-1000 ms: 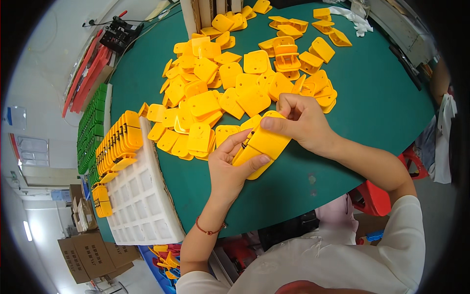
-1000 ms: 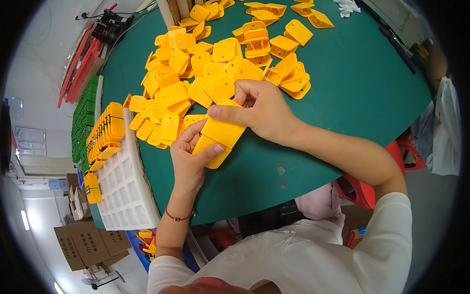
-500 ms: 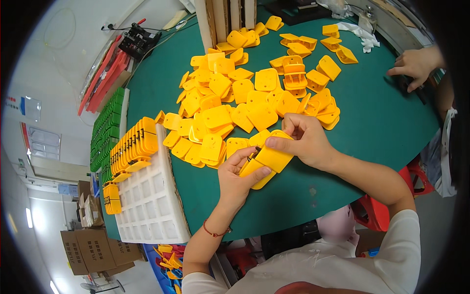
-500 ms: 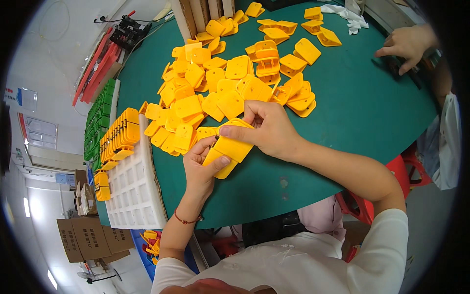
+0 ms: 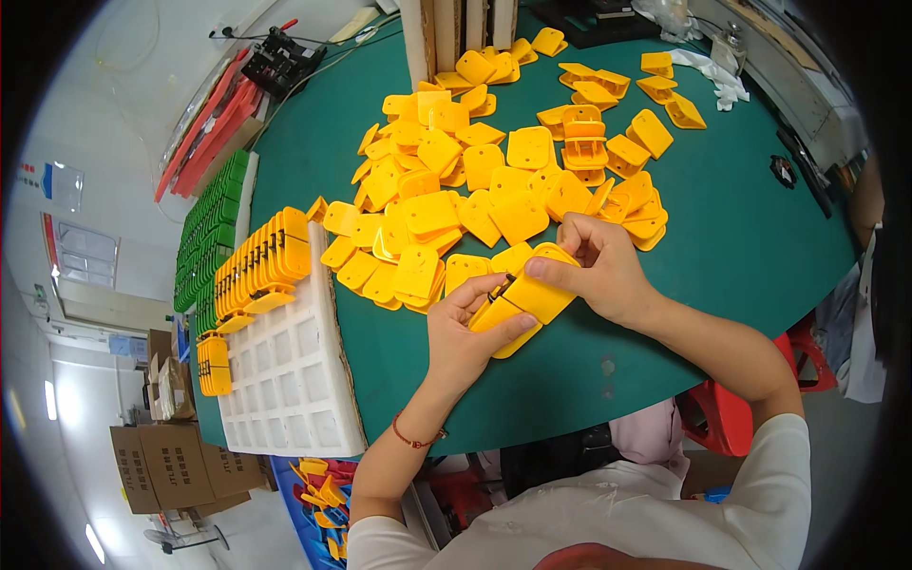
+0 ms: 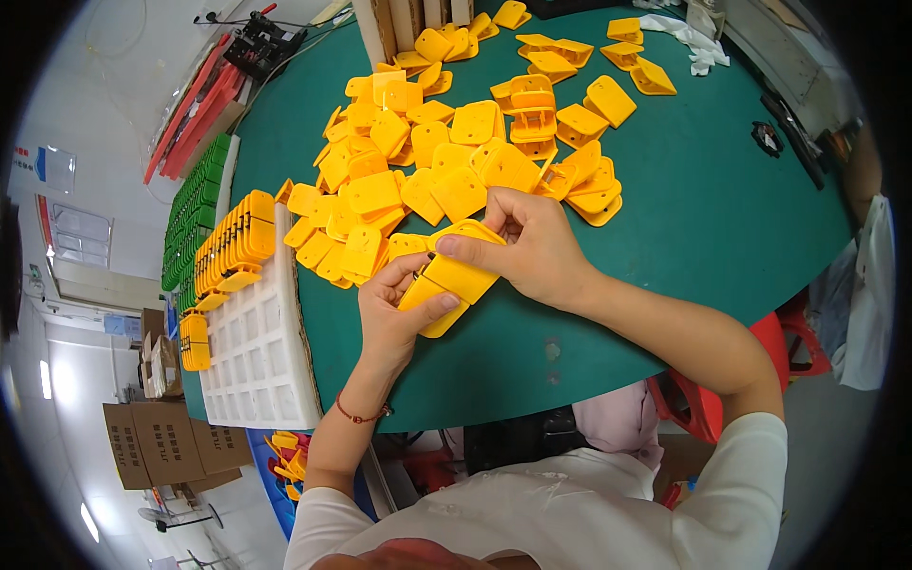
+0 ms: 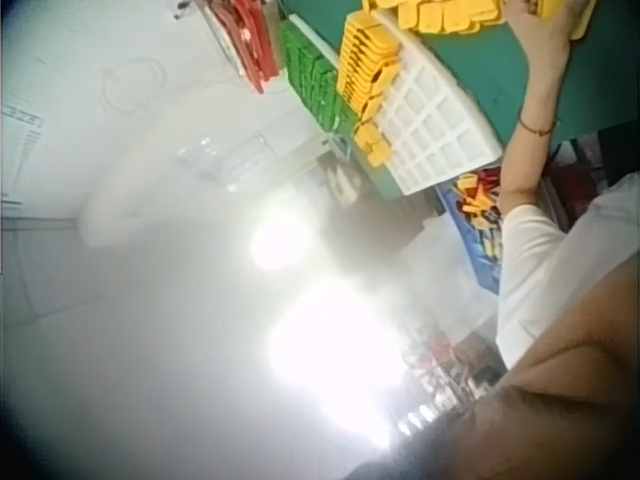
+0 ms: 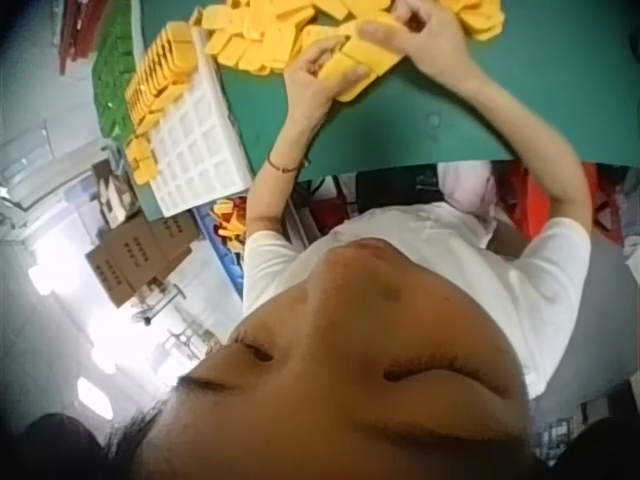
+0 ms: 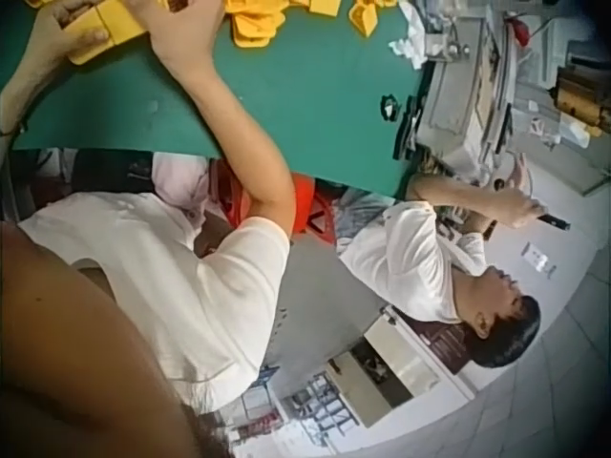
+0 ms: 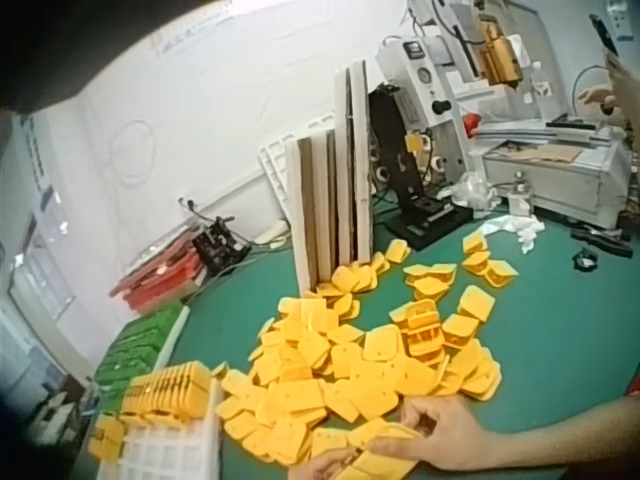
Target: The person presses a black watch component by hand, fits it into a yellow plastic clip, and places the assembled unit into a white tray. This process is repeated multiple times throughout the video.
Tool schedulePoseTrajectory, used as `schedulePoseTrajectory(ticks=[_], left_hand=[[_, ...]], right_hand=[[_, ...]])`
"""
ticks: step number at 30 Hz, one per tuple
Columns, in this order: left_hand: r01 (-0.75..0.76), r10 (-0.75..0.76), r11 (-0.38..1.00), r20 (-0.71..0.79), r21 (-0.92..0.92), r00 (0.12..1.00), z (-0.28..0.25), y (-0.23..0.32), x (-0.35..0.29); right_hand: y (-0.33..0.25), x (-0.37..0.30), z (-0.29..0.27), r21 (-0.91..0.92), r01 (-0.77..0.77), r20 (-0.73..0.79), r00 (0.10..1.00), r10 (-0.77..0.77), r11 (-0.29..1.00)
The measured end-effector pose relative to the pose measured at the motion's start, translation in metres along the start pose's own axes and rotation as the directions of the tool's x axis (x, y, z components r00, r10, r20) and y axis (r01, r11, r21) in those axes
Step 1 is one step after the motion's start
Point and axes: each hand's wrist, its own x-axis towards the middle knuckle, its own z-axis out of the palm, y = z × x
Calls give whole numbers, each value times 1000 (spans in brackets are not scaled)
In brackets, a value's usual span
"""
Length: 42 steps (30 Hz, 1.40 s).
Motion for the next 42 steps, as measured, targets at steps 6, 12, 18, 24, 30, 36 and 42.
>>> schedulePoseTrajectory(ticks=[6, 12, 18, 24, 30, 36, 42], left_hand=[[27, -27, 999, 14, 35, 1000, -5, 2, 0], [-95, 97, 949, 6, 302, 995, -7, 14, -4], [-263, 439, 717, -124, 646, 890, -85, 83, -24], [358, 528, 376, -515, 855, 676, -265, 130, -77], [744, 558, 105, -659, 659, 505, -370, 109, -118], [816, 555, 42, -692, 577, 461, -377, 91, -115], [848, 549, -18, -703, 530, 452, -382, 83, -116]], right_hand=[[2, 2, 5, -77, 56, -1, 998, -56, 995], [13, -4, 1, 82, 202, 83, 974, -209, 976], [-2, -6, 7, 109, 148, 197, 966, -167, 983], [5, 4, 1, 89, 165, 99, 980, -174, 982], [8, 6, -3, 48, 190, 84, 977, -194, 981], [10, 6, -4, 40, 178, 84, 980, -181, 983], [4, 5, 2, 51, 146, 69, 986, -149, 988]])
